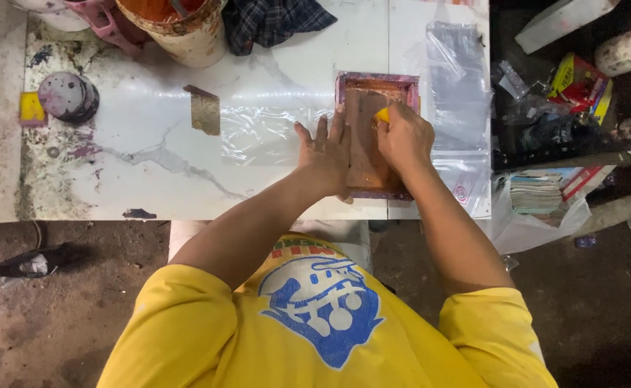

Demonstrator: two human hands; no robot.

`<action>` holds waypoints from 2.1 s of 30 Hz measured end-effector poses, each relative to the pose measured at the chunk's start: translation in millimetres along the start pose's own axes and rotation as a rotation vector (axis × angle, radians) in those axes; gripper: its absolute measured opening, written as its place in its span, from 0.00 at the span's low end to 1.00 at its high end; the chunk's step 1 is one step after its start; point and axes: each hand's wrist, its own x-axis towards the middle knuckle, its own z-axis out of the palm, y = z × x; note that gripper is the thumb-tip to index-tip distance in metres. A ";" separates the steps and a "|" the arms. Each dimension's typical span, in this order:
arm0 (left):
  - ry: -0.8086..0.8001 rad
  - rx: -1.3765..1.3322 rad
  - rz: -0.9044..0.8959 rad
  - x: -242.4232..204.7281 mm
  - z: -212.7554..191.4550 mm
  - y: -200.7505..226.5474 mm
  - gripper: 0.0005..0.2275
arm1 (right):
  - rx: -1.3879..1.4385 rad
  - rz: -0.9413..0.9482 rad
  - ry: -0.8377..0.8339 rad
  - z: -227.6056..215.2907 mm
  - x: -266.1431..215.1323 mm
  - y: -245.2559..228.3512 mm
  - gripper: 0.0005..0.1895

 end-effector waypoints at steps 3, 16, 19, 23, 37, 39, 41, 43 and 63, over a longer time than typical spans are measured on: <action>0.027 0.020 -0.003 10.1 8.5 1.4 0.60 | -0.020 0.039 -0.032 -10.9 6.7 0.4 0.12; -0.011 0.029 -0.010 -1.4 -10.9 2.1 0.57 | -0.080 -0.174 -0.032 -22.6 46.9 16.9 0.08; -0.210 0.078 -0.034 3.6 -13.3 1.4 0.64 | 0.032 -0.100 -0.190 -34.4 62.1 5.4 0.14; -0.223 0.082 -0.046 6.0 -13.3 1.4 0.64 | 0.031 -0.244 -0.127 -13.5 63.3 17.0 0.09; -0.221 0.069 -0.046 4.2 -10.6 3.0 0.65 | 0.049 -0.350 -0.213 -25.0 24.9 11.0 0.06; -0.003 0.002 -0.012 -2.3 -4.3 3.9 0.59 | 0.071 -0.403 -0.144 -30.6 -6.7 9.3 0.12; -0.013 0.005 -0.017 -4.2 -7.5 2.6 0.58 | -0.028 -0.449 -0.177 -54.7 -35.4 -8.8 0.07; -0.022 0.010 -0.019 -4.9 -10.6 2.6 0.58 | -0.129 -0.493 -0.207 -65.5 -60.8 -19.3 0.04; -0.034 -0.109 -0.017 -12.7 -18.1 7.8 0.58 | 0.320 0.314 0.025 -13.2 -10.4 24.4 0.09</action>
